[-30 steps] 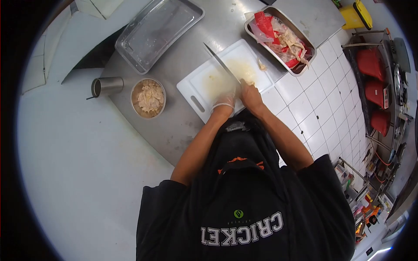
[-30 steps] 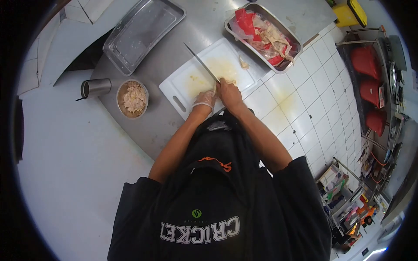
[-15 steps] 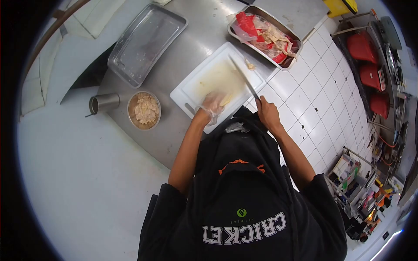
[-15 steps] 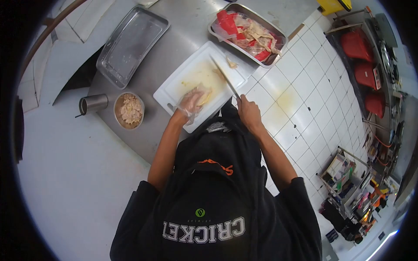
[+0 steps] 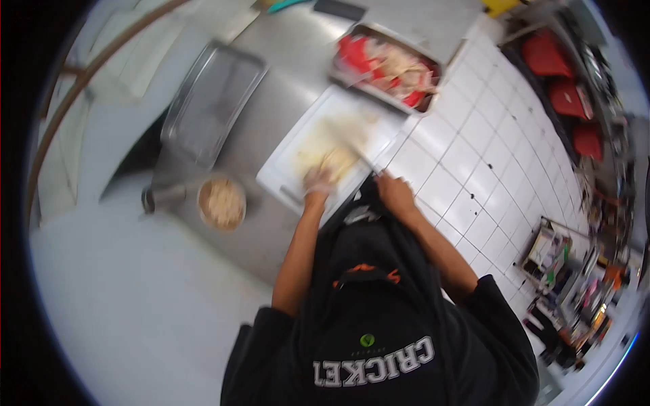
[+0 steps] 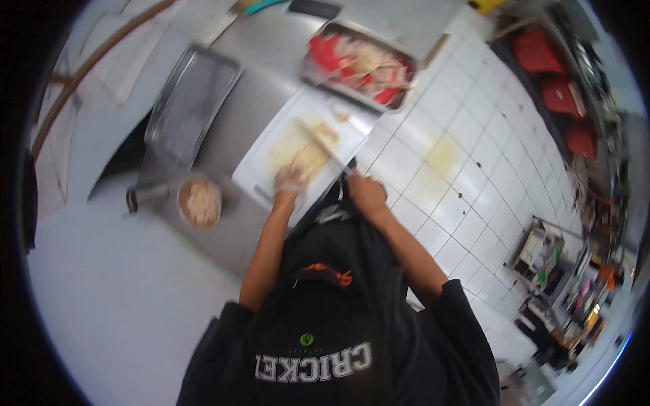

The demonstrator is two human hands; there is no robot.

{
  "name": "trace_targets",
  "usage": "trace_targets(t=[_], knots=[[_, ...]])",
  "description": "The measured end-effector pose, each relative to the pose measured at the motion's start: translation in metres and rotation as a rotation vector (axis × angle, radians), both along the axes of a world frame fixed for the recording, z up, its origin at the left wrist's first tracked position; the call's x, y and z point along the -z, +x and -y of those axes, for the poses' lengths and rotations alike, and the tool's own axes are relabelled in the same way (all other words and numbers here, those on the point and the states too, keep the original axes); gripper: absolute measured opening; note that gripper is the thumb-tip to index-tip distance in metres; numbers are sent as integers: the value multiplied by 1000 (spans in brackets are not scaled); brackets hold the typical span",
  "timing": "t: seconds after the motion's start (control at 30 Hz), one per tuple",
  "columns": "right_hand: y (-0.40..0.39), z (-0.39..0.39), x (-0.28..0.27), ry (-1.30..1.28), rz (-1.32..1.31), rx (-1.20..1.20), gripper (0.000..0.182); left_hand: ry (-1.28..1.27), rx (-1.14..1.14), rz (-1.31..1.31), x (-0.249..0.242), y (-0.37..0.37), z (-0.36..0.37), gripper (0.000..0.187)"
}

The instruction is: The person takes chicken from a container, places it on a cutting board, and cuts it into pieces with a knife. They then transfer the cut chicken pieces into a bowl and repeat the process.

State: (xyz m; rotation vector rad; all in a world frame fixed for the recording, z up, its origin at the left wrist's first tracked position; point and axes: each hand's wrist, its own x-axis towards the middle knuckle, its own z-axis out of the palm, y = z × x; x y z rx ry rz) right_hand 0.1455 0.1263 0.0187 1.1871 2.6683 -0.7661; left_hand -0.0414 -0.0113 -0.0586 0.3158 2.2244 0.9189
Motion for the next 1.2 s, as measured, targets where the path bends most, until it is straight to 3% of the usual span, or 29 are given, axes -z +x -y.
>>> trace_targets(t=[0.03, 0.07, 0.1, 0.13, 0.17, 0.2, 0.27, 0.33, 0.47, 0.5, 0.6, 0.7, 0.77, 0.8, 0.83, 0.87, 0.9, 0.93, 0.97, 1.0, 1.07, 1.13, 1.2], knots=[[-3, 3, 1, -25, 111, -29, 29, -51, 54, -224, 16, 3, 15, 51], [1, 8, 28, -54, 169, -59, 25, -174, 417, -343, 29, -8, 33, 48], [-4, 11, 2, -62, 148, 15, 24, -234, 756, -505, 44, -19, 51, 47], [0, 15, 15, -39, 80, 2, 25, -221, 721, -561, 61, -26, 60, 44], [-4, 16, -11, -50, 115, 28, 26, -250, 767, -710, 80, -35, 75, 40], [-3, 15, -4, -102, 77, 22, 23, -314, 721, -658, 96, -49, 73, 38], [0, 21, 3, -58, -79, 103, 23, -270, 493, -517, 68, -56, 61, 46], [-6, 19, -5, -77, -57, 147, 21, -302, 350, -371, 32, -64, 52, 53], [-8, 19, 3, -92, -100, 184, 23, -348, 544, -484, 9, -76, 47, 50], [-8, 20, 7, -86, -105, 181, 24, -246, 535, -505, 20, -82, 52, 47], [-2, 22, 16, -55, -152, 138, 22, -340, 367, -309, 2, -86, 46, 54], [-3, 20, 20, -47, -135, 131, 20, -504, 341, -390, 5, -99, 42, 53], [-3, 21, 15, -64, -133, 183, 16, -241, 300, -1070, 19, -82, 62, 38], [-4, 17, 10, -163, -85, 223, 18, -53, 382, -1120, 60, -100, 67, 39], [-2, 13, 7, -81, -18, 160, 16, 573, 388, -1255, 20, -62, 45, 41], [2, 16, 15, 24, -22, 205, 16, 577, 527, -951, -3, -43, 34, 41], [10, 9, 39, -85, -7, 32, 18, 547, 616, -988, -7, -29, 20, 41], [10, 2, 19, -194, 35, 113, 23, 522, 705, -1024, -11, -13, 7, 41], [13, -4, 11, -217, -25, 49, 27, 343, 626, -744, -28, 9, -11, 44], [10, -9, 3, -182, -13, 15, 24, 292, 731, -699, -37, 16, -17, 47], [-3, -13, -15, -88, -78, 195, 21, -36, 734, -815, -30, 39, -15, 50], [-5, -20, -19, -59, -171, 141, 23, -225, 723, -530, -60, 45, -24, 52], [-8, -19, -27, -64, -112, 27, 22, -252, 724, -385, -71, 41, -18, 52]])
